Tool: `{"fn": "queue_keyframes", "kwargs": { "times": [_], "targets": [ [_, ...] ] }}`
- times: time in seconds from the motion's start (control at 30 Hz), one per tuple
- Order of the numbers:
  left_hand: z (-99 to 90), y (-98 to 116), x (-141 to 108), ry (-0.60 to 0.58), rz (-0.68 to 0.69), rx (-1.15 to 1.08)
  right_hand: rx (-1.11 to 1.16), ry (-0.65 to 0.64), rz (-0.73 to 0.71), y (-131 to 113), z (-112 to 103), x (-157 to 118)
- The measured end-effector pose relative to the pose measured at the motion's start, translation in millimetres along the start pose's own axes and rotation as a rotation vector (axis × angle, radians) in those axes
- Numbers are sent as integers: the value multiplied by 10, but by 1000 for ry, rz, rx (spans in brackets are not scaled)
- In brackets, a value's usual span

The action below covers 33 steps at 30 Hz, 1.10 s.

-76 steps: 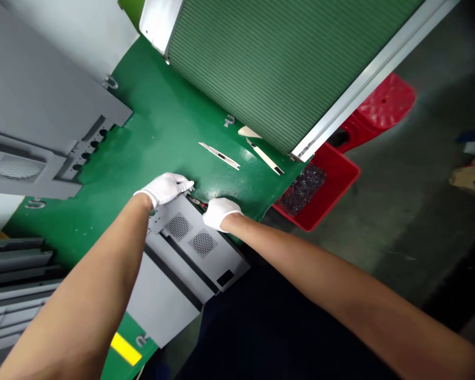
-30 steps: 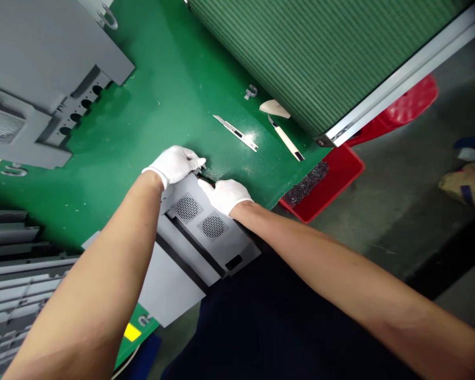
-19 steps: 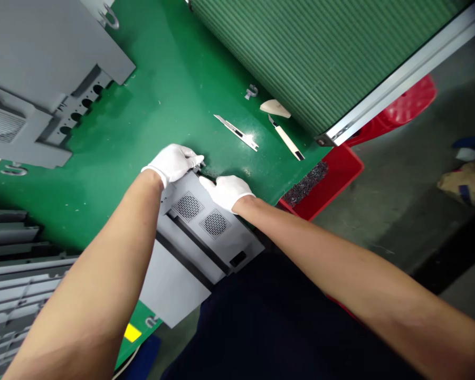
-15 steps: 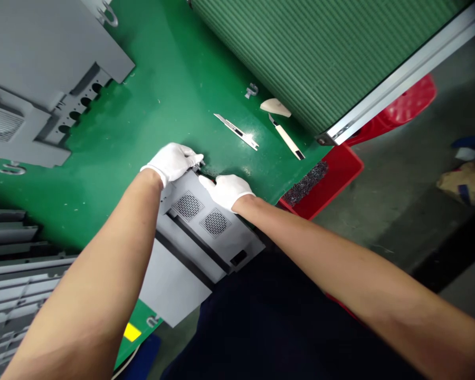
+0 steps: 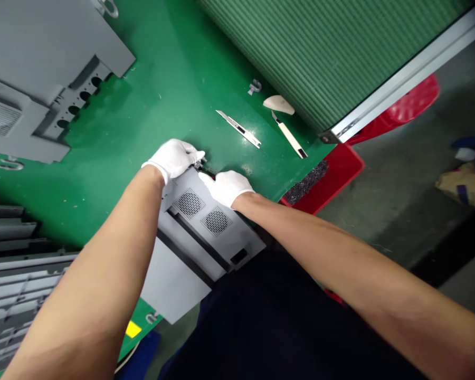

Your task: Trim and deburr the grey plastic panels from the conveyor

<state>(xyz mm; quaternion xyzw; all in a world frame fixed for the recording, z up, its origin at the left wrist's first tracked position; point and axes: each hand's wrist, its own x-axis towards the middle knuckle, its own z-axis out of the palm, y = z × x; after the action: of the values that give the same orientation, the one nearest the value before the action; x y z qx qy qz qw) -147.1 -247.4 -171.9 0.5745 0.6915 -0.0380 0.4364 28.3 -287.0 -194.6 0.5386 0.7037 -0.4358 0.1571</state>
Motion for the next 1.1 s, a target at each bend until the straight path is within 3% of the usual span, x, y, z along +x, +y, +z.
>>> {"fn": "queue_keyframes", "kwargs": {
  "times": [0.53,0.7,0.8,0.87,0.93,1.0,1.03,1.1],
  "targets": [
    [2,-64,24,26,-14,-23,-5,8,-18,-18,-17,83],
    [6,-100,39,53,-2,-124,6,16,-22,-24,-36,101],
    [-23,-110,-14,146,27,-287,70,28,37,56,-97,-15],
    [-30,-80,-91,309,25,-365,168,68,67,204,-118,-197],
    [31,33,-196,491,14,-325,330,116,106,436,-87,-458],
    [211,277,-313,547,61,-247,587,148,216,725,12,-766],
    [350,453,-372,504,113,-236,714,169,321,878,82,-927],
    [699,889,-489,279,258,-312,928,186,523,1174,248,-1240]
  ]
}}
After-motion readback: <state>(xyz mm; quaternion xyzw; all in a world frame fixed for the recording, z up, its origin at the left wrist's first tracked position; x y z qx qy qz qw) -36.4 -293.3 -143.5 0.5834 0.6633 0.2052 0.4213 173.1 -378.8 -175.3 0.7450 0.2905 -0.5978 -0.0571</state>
